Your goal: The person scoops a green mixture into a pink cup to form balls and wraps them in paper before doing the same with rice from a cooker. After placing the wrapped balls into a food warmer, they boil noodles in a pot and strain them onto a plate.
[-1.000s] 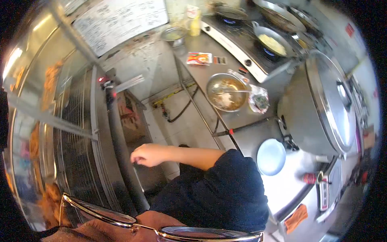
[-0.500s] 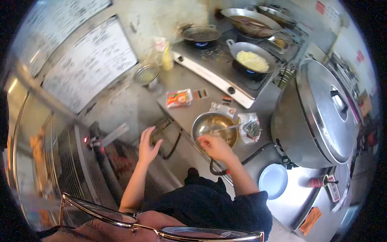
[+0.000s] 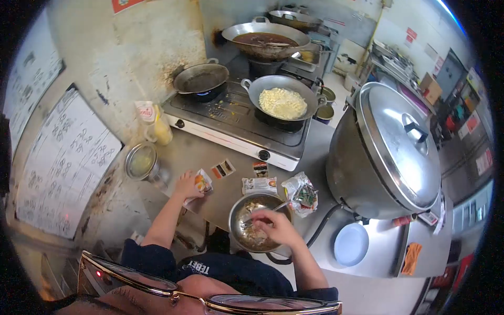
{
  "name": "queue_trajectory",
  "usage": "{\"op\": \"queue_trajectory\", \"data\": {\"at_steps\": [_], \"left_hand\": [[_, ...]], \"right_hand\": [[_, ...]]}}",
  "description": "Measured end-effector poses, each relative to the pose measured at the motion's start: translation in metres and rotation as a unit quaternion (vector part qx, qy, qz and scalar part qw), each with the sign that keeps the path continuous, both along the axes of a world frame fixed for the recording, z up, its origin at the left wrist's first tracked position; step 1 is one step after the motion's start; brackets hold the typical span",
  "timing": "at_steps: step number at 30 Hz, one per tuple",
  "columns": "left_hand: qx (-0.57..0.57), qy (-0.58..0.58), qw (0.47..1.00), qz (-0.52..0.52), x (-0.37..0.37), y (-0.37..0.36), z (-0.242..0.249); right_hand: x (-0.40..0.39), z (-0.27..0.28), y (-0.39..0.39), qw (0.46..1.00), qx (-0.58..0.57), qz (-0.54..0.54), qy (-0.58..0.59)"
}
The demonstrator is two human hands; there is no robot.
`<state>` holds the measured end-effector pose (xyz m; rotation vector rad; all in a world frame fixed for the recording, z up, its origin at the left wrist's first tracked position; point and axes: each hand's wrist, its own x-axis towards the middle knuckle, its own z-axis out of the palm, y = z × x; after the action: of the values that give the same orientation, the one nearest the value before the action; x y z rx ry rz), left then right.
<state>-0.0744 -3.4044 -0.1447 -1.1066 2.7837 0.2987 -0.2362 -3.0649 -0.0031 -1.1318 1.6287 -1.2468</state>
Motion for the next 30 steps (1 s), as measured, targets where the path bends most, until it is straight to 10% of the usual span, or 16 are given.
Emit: {"op": "queue_trajectory", "data": {"at_steps": [5, 7, 8, 10, 12, 14, 16, 18, 23, 30], "left_hand": [[0.133, 0.159, 0.978, -0.009, 0.018, -0.001, 0.014], [0.425, 0.538, 0.728, -0.009, 0.011, 0.001, 0.026], [0.428, 0.537, 0.727, -0.009, 0.003, 0.005, 0.050], [0.573, 0.635, 0.503, -0.123, -0.014, 0.004, 0.111], [0.481, 0.583, 0.630, -0.180, -0.016, -0.028, 0.128], [0.510, 0.601, 0.600, -0.134, -0.008, -0.048, 0.141], [0.298, 0.643, 0.682, -0.182, 0.002, -0.074, 0.149], [0.302, 0.649, 0.671, -0.190, 0.020, -0.084, 0.143], [0.335, 0.633, 0.684, -0.138, 0.047, -0.092, 0.113], [0.278, 0.644, 0.711, -0.049, 0.071, -0.120, 0.099]], "right_hand": [[0.007, -0.039, -0.097, 0.983, -0.034, -0.108, -0.147], [0.018, -0.034, -0.148, 0.957, 0.004, -0.191, -0.219], [0.023, -0.032, -0.172, 0.917, 0.042, -0.265, -0.294], [0.024, -0.049, -0.217, 0.809, 0.088, -0.034, -0.580], [0.032, -0.026, -0.252, 0.810, 0.075, -0.042, -0.580], [0.029, 0.028, -0.288, 0.849, 0.020, -0.157, -0.503], [-0.008, 0.065, -0.337, 0.870, -0.114, -0.288, -0.384], [-0.073, 0.075, -0.390, 0.899, -0.317, -0.303, 0.003], [-0.139, 0.117, -0.531, 0.826, -0.032, -0.361, 0.431], [-0.172, 0.083, -0.632, 0.657, -0.080, -0.211, 0.719]]}}
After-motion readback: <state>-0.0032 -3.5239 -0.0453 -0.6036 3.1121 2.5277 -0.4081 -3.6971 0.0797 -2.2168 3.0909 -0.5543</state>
